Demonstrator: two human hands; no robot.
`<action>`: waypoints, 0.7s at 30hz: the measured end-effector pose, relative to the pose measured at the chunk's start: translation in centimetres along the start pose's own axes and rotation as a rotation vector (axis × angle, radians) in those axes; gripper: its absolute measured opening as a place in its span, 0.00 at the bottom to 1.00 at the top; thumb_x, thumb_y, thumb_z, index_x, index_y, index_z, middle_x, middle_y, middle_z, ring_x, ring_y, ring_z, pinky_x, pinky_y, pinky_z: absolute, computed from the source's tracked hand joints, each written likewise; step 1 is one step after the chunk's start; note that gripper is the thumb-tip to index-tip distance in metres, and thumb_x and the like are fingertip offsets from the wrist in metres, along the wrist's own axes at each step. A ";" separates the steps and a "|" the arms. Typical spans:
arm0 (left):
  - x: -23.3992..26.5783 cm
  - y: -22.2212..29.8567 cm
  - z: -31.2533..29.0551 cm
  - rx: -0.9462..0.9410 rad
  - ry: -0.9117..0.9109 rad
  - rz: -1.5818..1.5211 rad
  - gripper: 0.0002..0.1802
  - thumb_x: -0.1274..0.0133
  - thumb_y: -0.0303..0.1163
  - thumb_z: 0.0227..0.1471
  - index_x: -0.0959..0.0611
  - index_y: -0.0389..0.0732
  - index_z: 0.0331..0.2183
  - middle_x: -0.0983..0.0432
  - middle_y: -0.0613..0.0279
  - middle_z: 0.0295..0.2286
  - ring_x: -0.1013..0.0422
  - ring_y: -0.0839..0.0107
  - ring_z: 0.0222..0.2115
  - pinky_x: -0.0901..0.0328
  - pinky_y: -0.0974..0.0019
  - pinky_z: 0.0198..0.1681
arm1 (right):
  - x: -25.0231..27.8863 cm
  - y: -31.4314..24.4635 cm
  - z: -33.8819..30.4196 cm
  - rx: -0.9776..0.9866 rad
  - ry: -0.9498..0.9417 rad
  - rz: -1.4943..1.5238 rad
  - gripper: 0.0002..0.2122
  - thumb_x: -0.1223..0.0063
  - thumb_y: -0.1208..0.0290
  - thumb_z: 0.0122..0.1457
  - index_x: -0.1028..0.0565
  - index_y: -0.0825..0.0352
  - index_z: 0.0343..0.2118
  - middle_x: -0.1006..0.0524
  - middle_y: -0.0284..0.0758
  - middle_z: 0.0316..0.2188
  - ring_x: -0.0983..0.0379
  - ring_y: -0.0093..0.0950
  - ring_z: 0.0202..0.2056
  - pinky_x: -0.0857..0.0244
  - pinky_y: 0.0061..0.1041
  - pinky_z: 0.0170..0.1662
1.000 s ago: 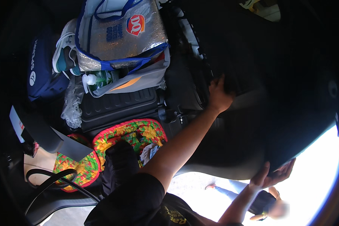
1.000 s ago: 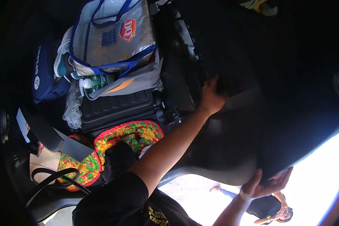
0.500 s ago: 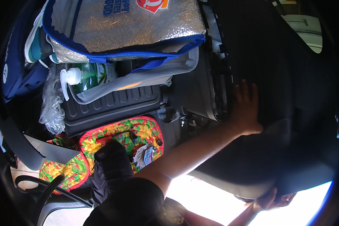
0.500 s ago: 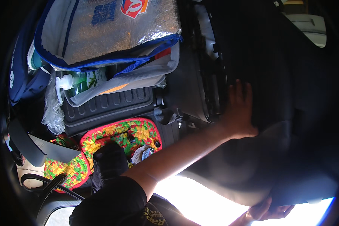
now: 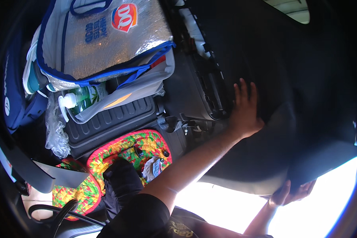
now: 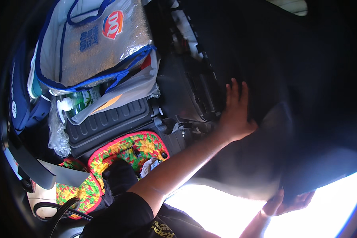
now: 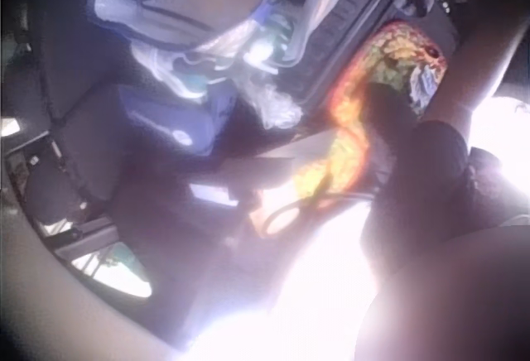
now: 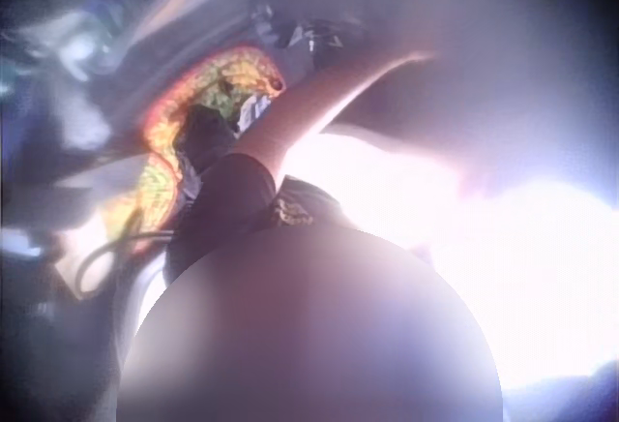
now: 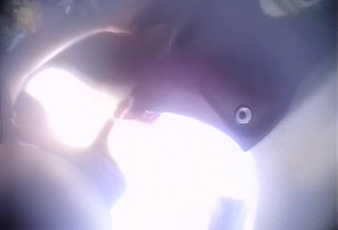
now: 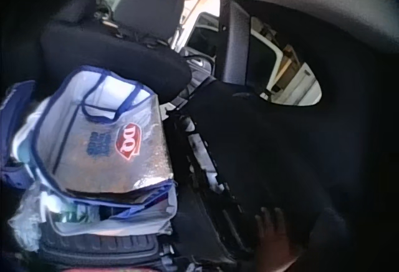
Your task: The person removes a black plastic trim panel from the trunk lid of a white car, retrieves a screwdriver from a tool chest, and uses it to adjust fasteners inside the trunk lid. The person then wipes the area with a cloth and reinstalls the trim panel.
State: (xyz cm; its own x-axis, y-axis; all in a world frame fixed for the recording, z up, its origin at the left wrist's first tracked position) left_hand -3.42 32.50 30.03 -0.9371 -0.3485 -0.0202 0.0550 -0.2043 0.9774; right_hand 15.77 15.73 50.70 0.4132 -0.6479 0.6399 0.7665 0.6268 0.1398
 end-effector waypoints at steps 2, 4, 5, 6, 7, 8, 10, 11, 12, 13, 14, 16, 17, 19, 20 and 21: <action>-0.3 0.2 -0.2 -0.017 0.019 0.008 0.66 0.34 0.32 0.41 0.53 0.27 0.73 0.69 0.21 0.71 0.66 0.22 0.73 0.45 0.38 0.72 | -0.1 -0.3 0.2 -0.005 0.013 -0.061 0.32 0.42 0.62 0.64 0.38 0.71 0.67 0.41 0.55 0.71 0.38 0.51 0.69 0.41 0.58 0.71; -0.8 -0.1 -0.3 -0.029 0.062 0.000 0.64 0.35 0.33 0.42 0.52 0.26 0.72 0.68 0.20 0.71 0.65 0.23 0.73 0.48 0.40 0.74 | -0.4 -0.8 0.1 0.010 0.027 -0.045 0.36 0.40 0.62 0.64 0.44 0.72 0.70 0.38 0.55 0.68 0.35 0.49 0.67 0.37 0.54 0.67; -1.2 -0.4 -0.4 -0.050 0.071 -0.025 0.64 0.35 0.34 0.42 0.51 0.25 0.72 0.68 0.20 0.71 0.64 0.24 0.73 0.50 0.42 0.75 | -0.5 -0.9 -0.1 0.005 0.030 -0.002 0.39 0.39 0.64 0.64 0.47 0.72 0.71 0.37 0.54 0.67 0.33 0.48 0.65 0.34 0.51 0.65; -1.6 -0.8 -0.4 -0.071 0.084 0.057 0.63 0.36 0.35 0.42 0.50 0.24 0.72 0.67 0.20 0.71 0.64 0.25 0.73 0.52 0.42 0.75 | -0.7 -0.7 -0.4 -0.060 0.047 0.152 0.41 0.37 0.65 0.64 0.51 0.72 0.73 0.35 0.54 0.65 0.32 0.47 0.64 0.32 0.48 0.63; -1.5 -0.8 -0.3 -0.177 0.146 0.101 0.62 0.36 0.35 0.43 0.50 0.23 0.72 0.65 0.20 0.71 0.63 0.27 0.73 0.54 0.41 0.76 | -1.0 -0.3 -0.5 -0.120 0.021 0.194 0.42 0.37 0.68 0.62 0.51 0.73 0.73 0.35 0.54 0.65 0.32 0.46 0.64 0.33 0.48 0.64; -1.5 -0.9 -0.2 -0.256 0.220 0.149 0.62 0.37 0.40 0.43 0.49 0.22 0.71 0.54 0.25 0.71 0.61 0.34 0.74 0.61 0.47 0.78 | -1.3 0.0 -0.8 -0.179 0.003 0.232 0.43 0.37 0.71 0.59 0.51 0.74 0.73 0.35 0.54 0.64 0.33 0.46 0.64 0.34 0.47 0.64; -2.2 -2.3 0.6 -0.270 0.185 0.162 0.59 0.36 0.38 0.44 0.44 0.21 0.70 0.48 0.22 0.69 0.55 0.34 0.73 0.57 0.47 0.77 | -1.5 0.4 -0.9 -0.233 -0.022 0.339 0.46 0.36 0.76 0.55 0.52 0.75 0.73 0.34 0.54 0.63 0.35 0.44 0.65 0.36 0.46 0.65; -2.1 -2.7 0.8 -0.296 0.185 0.168 0.59 0.34 0.37 0.44 0.43 0.23 0.70 0.48 0.25 0.69 0.54 0.37 0.73 0.55 0.48 0.77 | -1.3 0.7 -0.7 -0.263 -0.061 0.259 0.46 0.36 0.75 0.49 0.48 0.75 0.72 0.34 0.55 0.63 0.36 0.48 0.65 0.40 0.48 0.67; -1.9 -3.1 1.0 -0.312 0.154 0.072 0.58 0.32 0.35 0.44 0.41 0.26 0.70 0.46 0.28 0.69 0.52 0.40 0.73 0.54 0.49 0.77 | -0.8 0.3 -0.3 -0.175 -0.061 0.106 0.47 0.35 0.74 0.43 0.43 0.76 0.71 0.34 0.56 0.62 0.37 0.52 0.65 0.44 0.49 0.69; -1.9 -3.9 0.9 -0.242 0.091 0.003 0.53 0.34 0.32 0.48 0.40 0.28 0.70 0.41 0.32 0.68 0.45 0.44 0.71 0.48 0.50 0.75 | -0.1 0.1 0.0 -0.133 -0.048 0.068 0.46 0.40 0.74 0.47 0.47 0.74 0.72 0.31 0.52 0.57 0.32 0.44 0.60 0.40 0.42 0.65; -1.5 -4.5 0.9 -0.175 0.054 -0.193 0.44 0.37 0.30 0.54 0.35 0.28 0.68 0.32 0.36 0.64 0.34 0.48 0.66 0.40 0.53 0.70 | 0.6 -0.3 0.6 -0.065 0.006 0.055 0.46 0.39 0.72 0.45 0.45 0.74 0.71 0.31 0.53 0.57 0.31 0.46 0.59 0.39 0.43 0.64; 0.1 -5.6 -1.9 -0.077 0.170 -0.301 0.33 0.40 0.32 0.61 0.28 0.28 0.62 0.25 0.41 0.57 0.26 0.56 0.59 0.33 0.57 0.63 | 1.5 -0.5 1.3 -0.033 0.051 0.096 0.46 0.37 0.70 0.42 0.41 0.73 0.69 0.30 0.53 0.57 0.31 0.50 0.58 0.38 0.44 0.63; 0.8 -6.5 -3.9 0.040 0.248 -0.341 0.30 0.40 0.34 0.62 0.26 0.28 0.60 0.23 0.42 0.55 0.25 0.58 0.57 0.32 0.58 0.62 | 1.7 -0.5 1.4 -0.046 0.051 0.111 0.46 0.37 0.69 0.41 0.39 0.73 0.69 0.30 0.53 0.57 0.31 0.52 0.58 0.37 0.45 0.63; 0.3 -6.2 -8.7 0.003 0.265 -0.237 0.29 0.40 0.35 0.63 0.26 0.29 0.59 0.24 0.44 0.55 0.25 0.60 0.56 0.32 0.58 0.61 | 2.0 -0.6 1.4 -0.026 0.086 0.135 0.47 0.38 0.67 0.40 0.39 0.70 0.69 0.30 0.52 0.57 0.30 0.52 0.57 0.35 0.46 0.61; -0.3 -5.5 -10.9 -0.036 0.277 -0.195 0.28 0.40 0.36 0.64 0.26 0.29 0.59 0.24 0.46 0.54 0.26 0.61 0.56 0.32 0.57 0.61 | 2.0 -0.5 1.3 -0.028 0.101 0.139 0.47 0.38 0.66 0.40 0.39 0.70 0.69 0.30 0.52 0.58 0.30 0.52 0.57 0.35 0.47 0.61; -2.2 -5.1 -12.6 -0.014 0.203 -0.278 0.27 0.41 0.36 0.64 0.25 0.31 0.58 0.25 0.48 0.55 0.27 0.62 0.56 0.33 0.57 0.60 | 2.1 -0.4 1.1 -0.030 0.118 0.152 0.47 0.38 0.66 0.40 0.39 0.70 0.69 0.30 0.52 0.58 0.30 0.52 0.57 0.35 0.47 0.60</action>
State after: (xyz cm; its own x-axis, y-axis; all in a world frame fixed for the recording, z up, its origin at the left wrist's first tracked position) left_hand 2.66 22.79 22.48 -0.8291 -0.4527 -0.3282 -0.1868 -0.3290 0.9257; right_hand 15.80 14.63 52.81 0.5789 -0.5939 0.5587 0.7045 0.7093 0.0240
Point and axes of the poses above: each hand's wrist, its own z-axis towards the middle knuckle, its own x-axis out of the back of the hand, y = z × x, the point moved 7 cm from there along z, towards the middle knuckle
